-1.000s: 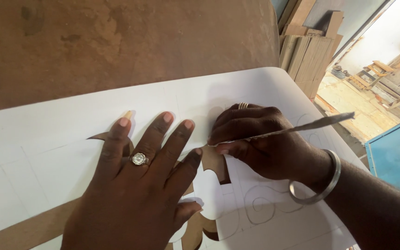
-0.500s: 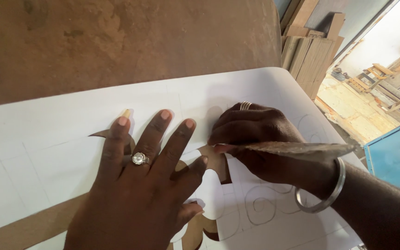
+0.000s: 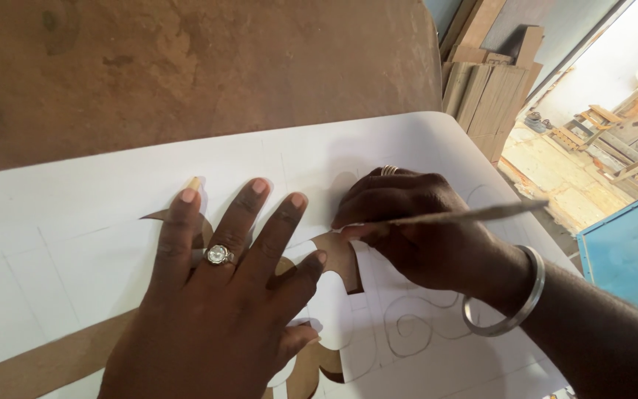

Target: Cutting out large lettering or patterns from a white adhesive sheet using a hand-held metal cutting tool.

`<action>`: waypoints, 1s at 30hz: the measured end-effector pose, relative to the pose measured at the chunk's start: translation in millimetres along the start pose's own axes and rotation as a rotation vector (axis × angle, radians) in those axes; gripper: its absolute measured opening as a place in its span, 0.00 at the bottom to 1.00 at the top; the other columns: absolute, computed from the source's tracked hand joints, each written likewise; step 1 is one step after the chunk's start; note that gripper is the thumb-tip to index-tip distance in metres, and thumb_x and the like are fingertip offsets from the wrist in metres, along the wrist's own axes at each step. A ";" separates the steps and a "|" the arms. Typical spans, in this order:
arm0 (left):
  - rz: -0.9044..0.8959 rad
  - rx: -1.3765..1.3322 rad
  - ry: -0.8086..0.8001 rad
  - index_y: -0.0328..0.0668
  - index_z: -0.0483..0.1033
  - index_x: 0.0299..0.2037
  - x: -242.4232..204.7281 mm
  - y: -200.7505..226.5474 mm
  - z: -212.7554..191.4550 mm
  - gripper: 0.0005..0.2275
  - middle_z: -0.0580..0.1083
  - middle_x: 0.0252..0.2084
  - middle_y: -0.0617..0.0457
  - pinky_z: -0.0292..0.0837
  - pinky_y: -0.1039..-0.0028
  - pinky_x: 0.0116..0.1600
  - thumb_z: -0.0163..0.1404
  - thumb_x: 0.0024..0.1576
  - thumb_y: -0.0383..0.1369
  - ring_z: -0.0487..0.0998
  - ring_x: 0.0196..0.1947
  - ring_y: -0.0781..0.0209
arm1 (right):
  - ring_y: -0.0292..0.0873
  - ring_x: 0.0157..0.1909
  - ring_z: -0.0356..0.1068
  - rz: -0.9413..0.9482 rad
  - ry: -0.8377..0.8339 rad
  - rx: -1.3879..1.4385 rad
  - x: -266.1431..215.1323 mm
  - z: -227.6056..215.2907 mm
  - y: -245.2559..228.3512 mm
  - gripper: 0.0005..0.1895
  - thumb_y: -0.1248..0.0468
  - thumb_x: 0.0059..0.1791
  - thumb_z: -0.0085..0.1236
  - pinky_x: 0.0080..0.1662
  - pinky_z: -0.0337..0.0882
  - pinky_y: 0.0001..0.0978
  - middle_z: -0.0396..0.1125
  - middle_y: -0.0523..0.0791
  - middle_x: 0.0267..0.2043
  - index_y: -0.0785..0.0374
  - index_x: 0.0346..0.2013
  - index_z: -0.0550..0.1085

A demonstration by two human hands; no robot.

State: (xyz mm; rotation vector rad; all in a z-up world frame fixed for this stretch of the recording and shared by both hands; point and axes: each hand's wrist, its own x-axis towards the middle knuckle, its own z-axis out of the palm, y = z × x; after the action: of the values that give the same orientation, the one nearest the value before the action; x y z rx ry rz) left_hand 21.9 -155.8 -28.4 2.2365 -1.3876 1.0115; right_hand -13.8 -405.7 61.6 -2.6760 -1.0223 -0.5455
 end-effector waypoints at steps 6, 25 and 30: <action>-0.002 -0.017 0.016 0.56 0.74 0.54 -0.8 -0.5 1.2 0.23 0.62 0.72 0.40 0.32 0.29 0.76 0.41 0.58 0.57 0.55 0.76 0.38 | 0.47 0.44 0.77 -0.013 0.062 0.032 -3.6 1.4 0.7 0.04 0.66 0.54 0.59 0.47 0.77 0.37 0.75 0.46 0.41 0.65 0.38 0.77; 0.001 -0.033 0.019 0.58 0.74 0.53 0.2 -2.0 2.2 0.21 0.61 0.72 0.41 0.32 0.24 0.74 0.40 0.59 0.56 0.54 0.76 0.38 | 0.47 0.43 0.77 0.292 0.079 0.041 -15.6 6.9 -10.4 0.04 0.69 0.48 0.61 0.45 0.76 0.36 0.76 0.45 0.40 0.64 0.37 0.78; -0.004 -0.028 0.009 0.59 0.74 0.51 0.0 -1.3 2.0 0.20 0.61 0.73 0.41 0.32 0.24 0.74 0.40 0.59 0.57 0.54 0.76 0.39 | 0.45 0.42 0.78 0.392 0.122 0.105 -19.5 12.1 -15.3 0.04 0.70 0.48 0.62 0.45 0.77 0.35 0.76 0.45 0.39 0.64 0.37 0.79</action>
State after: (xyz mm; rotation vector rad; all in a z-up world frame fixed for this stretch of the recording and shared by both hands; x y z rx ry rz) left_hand 23.8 -156.4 -29.7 2.2106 -1.3847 0.9936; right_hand -34.4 -402.0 43.7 -2.6129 -0.4600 -0.5462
